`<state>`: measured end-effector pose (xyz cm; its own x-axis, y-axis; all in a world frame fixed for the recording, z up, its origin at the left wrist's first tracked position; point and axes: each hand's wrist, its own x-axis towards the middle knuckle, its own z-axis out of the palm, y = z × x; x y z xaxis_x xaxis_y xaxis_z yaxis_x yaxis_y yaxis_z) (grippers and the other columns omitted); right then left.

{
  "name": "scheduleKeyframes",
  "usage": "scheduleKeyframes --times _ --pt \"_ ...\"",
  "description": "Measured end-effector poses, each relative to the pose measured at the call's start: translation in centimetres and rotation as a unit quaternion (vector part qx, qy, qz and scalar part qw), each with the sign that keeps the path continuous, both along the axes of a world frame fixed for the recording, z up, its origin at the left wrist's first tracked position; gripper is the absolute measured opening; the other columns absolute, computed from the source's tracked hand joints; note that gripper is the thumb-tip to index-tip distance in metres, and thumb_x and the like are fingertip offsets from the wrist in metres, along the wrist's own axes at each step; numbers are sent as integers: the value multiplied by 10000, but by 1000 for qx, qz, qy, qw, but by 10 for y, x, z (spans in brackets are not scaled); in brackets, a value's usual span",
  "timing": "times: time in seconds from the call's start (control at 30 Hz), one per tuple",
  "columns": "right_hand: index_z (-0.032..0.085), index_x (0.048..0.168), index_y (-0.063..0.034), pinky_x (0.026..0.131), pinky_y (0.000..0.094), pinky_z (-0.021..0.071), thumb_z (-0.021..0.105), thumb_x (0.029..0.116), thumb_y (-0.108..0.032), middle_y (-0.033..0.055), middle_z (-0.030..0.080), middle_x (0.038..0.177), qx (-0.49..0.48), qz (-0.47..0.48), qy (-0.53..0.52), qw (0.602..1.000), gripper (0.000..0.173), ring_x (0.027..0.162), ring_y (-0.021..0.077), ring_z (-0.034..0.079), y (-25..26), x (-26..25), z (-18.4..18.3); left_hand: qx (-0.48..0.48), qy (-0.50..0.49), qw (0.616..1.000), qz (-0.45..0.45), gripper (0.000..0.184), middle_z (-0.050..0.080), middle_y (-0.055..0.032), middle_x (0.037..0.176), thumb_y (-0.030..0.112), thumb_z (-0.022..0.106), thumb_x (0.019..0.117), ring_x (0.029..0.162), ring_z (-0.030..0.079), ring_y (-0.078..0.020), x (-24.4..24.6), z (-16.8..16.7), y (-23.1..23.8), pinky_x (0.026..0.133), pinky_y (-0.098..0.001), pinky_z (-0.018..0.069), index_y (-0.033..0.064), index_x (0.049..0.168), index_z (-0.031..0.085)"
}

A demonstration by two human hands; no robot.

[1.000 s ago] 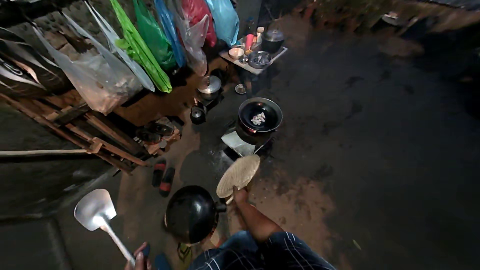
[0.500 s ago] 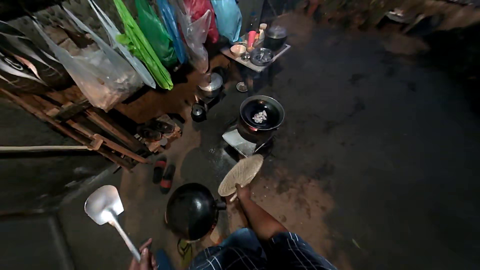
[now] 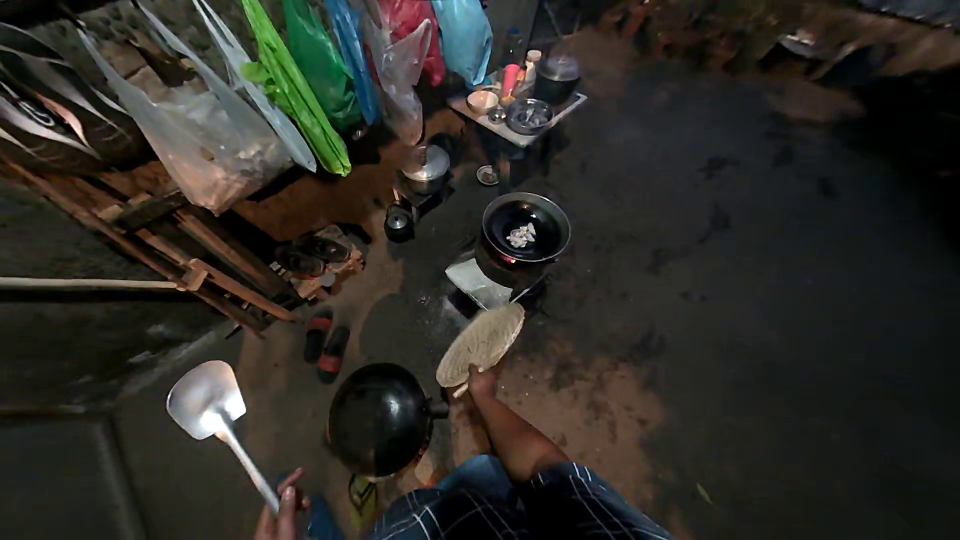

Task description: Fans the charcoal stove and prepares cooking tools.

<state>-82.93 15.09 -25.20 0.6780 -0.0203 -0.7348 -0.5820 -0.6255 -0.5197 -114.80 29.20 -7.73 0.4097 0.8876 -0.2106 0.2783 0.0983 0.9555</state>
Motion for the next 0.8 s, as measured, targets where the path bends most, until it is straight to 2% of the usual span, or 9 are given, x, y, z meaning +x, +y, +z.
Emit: scheduleKeyframes --times 0.03,0.13,0.23,0.3,0.4,0.5,0.57,0.7,0.8 --pt "548 1411 59 1145 541 426 524 1087 -376 285 601 1398 1 17 3 1000 542 1353 397 560 2 0 1 16 11 1000 -1 298 624 93 843 85 351 1056 724 600 55 -1 -1 0 745 -157 539 -84 1196 552" --pt "586 1357 53 1093 567 468 548 1071 -408 281 647 1316 15 85 -15 996 544 1273 404 616 2 0 -2 61 44 997 -5 373 612 -92 1114 120 364 1052 951 567 15 -5 -7 2 903 -179 478 -170 1210 539" --pt "566 1377 66 1118 556 447 536 1081 -378 292 619 1358 8 27 2 1000 534 1312 405 586 -2 1 -2 65 77 995 14 403 584 -188 1187 147 365 1064 1042 556 -71 -4 -3 0 944 -235 465 -174 1233 543" --pt "559 1397 60 1140 551 427 526 1087 -372 289 605 1388 5 41 15 999 533 1341 402 568 0 1 8 59 90 994 19 421 567 -235 1233 154 351 1073 1071 559 -123 -3 0 1 960 -278 469 -178 1258 533" --pt "601 1338 53 1095 566 464 548 1067 -420 282 646 1315 8 110 -2 994 547 1276 401 613 -3 1 7 54 85 994 33 421 563 -229 1229 166 351 1075 1061 565 -123 -4 -4 1 948 -273 478 -166 1262 530" --pt "597 1335 70 1098 559 463 558 1071 -387 295 635 1328 -1 27 -3 1000 528 1287 408 604 -13 5 -2 39 87 995 41 418 556 -203 1210 165 346 1078 1031 564 -98 -1 -3 -2 919 -249 481 -161 1267 527" --pt "536 1414 63 1138 542 434 550 1079 -345 294 598 1395 -3 -25 -3 1000 528 1348 398 565 -11 7 2 38 75 996 36 412 561 -192 1212 160 350 1073 1039 570 -89 1 -1 -4 926 -247 487 -162 1261 527" --pt "570 1374 58 1097 563 467 571 1065 -377 291 636 1328 21 65 -26 997 534 1280 409 607 -9 4 6 54 47 997 27 392 572 -143 1176 151 365 1060 1011 565 -45 -1 -10 -2 907 -214 483 -155 1236 536" --pt "572 1365 74 1116 559 449 566 1067 -379 301 612 1361 11 13 -6 1000 542 1309 410 586 -14 10 -5 62 42 997 30 380 581 -111 1138 142 365 1057 973 568 -21 -2 -12 -2 882 -194 488 -149 1218 549"
